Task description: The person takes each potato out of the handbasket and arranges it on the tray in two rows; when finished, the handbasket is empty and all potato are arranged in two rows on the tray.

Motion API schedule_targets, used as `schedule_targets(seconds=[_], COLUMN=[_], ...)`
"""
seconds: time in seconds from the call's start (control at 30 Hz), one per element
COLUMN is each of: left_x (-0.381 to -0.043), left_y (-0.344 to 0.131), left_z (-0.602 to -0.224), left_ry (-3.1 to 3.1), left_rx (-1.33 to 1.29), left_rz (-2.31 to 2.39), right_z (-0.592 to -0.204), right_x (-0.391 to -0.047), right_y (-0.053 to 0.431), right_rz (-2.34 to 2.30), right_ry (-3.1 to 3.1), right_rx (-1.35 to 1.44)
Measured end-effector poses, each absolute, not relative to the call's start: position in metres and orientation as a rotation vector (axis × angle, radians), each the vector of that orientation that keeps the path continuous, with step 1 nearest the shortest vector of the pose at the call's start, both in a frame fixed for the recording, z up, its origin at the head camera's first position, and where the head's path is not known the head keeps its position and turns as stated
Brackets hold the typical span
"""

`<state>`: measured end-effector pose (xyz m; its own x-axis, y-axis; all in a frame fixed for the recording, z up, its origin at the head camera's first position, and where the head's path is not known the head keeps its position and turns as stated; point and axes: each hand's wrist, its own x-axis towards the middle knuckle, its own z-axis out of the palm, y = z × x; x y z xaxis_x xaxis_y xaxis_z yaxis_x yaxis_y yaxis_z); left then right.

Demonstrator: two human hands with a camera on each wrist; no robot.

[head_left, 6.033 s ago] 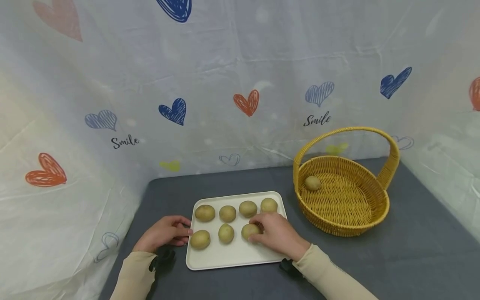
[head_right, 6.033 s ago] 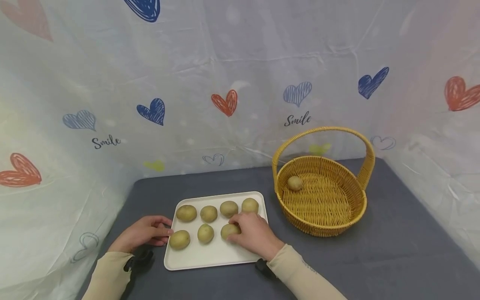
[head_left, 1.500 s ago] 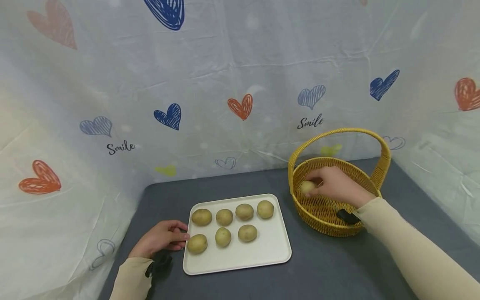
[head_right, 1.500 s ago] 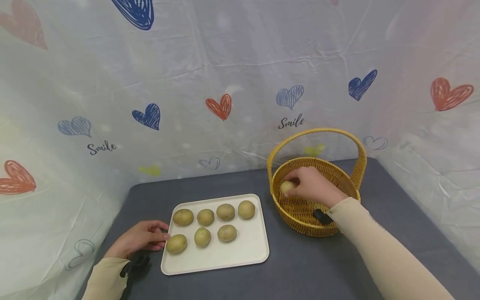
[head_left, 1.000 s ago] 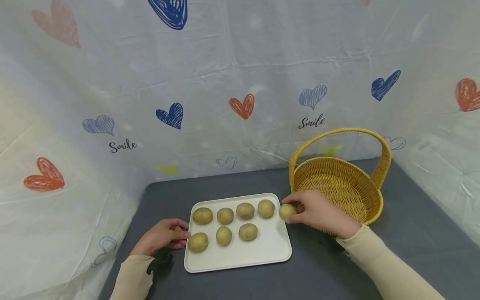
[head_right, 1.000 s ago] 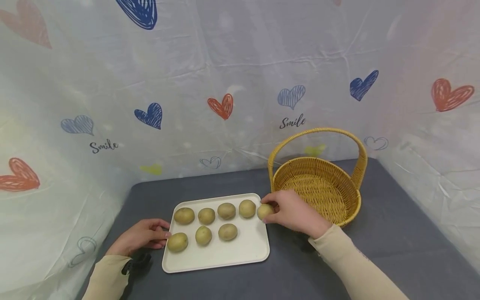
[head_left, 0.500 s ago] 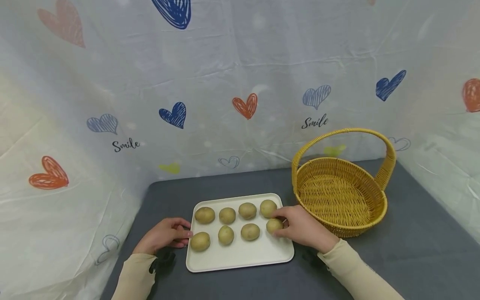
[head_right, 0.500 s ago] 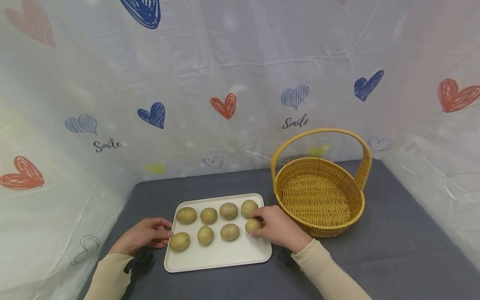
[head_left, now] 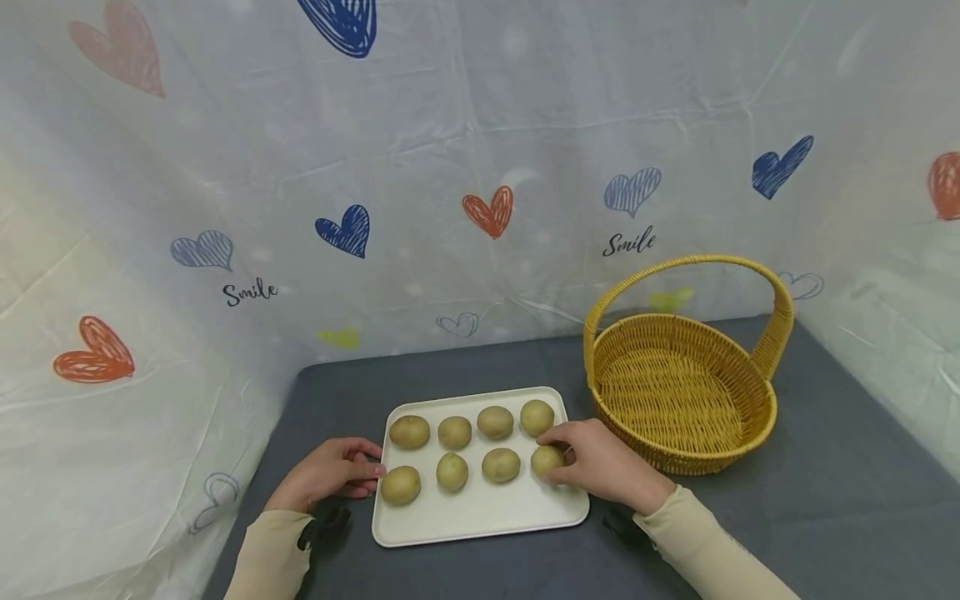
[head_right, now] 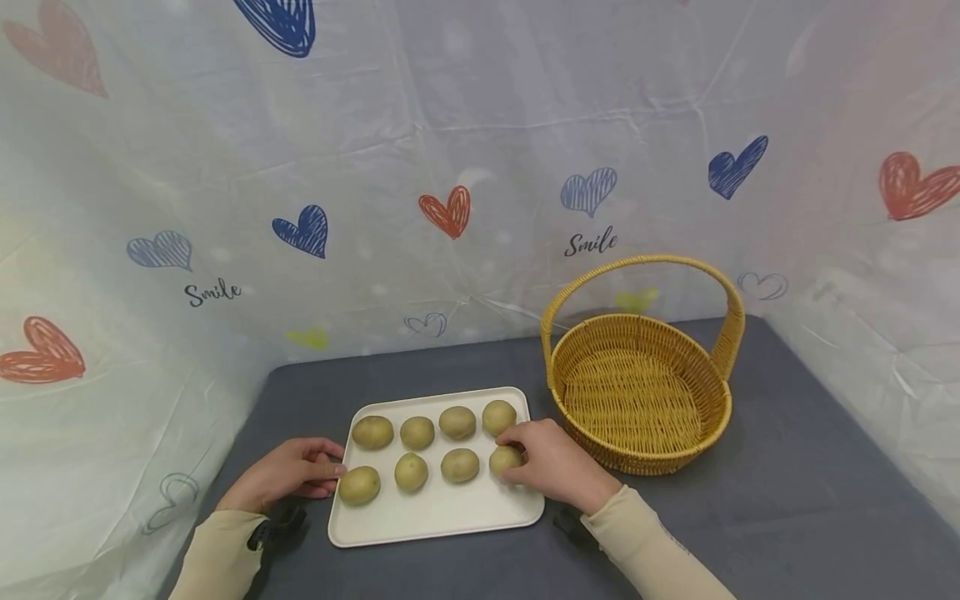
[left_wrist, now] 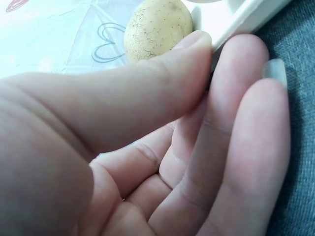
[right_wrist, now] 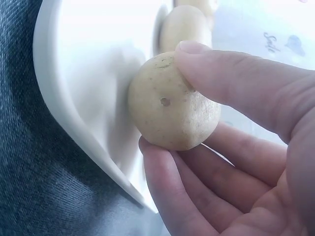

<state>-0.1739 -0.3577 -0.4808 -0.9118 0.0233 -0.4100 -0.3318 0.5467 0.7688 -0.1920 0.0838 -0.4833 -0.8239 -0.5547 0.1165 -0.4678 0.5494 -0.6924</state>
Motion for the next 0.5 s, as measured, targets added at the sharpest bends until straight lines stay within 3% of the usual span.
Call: schedule_targets(seconds=[0.5], left_x=[-0.174], left_y=[-0.3558], left_z=[-0.48], left_ry=[2.429], left_rx=[-0.275], left_rz=[1.298], right_z=[-0.4858], right_x=[-0.1931], right_y=[0.0823], right_rz=[-1.119], right_ry=[2.686], right_rx=[-0.866])
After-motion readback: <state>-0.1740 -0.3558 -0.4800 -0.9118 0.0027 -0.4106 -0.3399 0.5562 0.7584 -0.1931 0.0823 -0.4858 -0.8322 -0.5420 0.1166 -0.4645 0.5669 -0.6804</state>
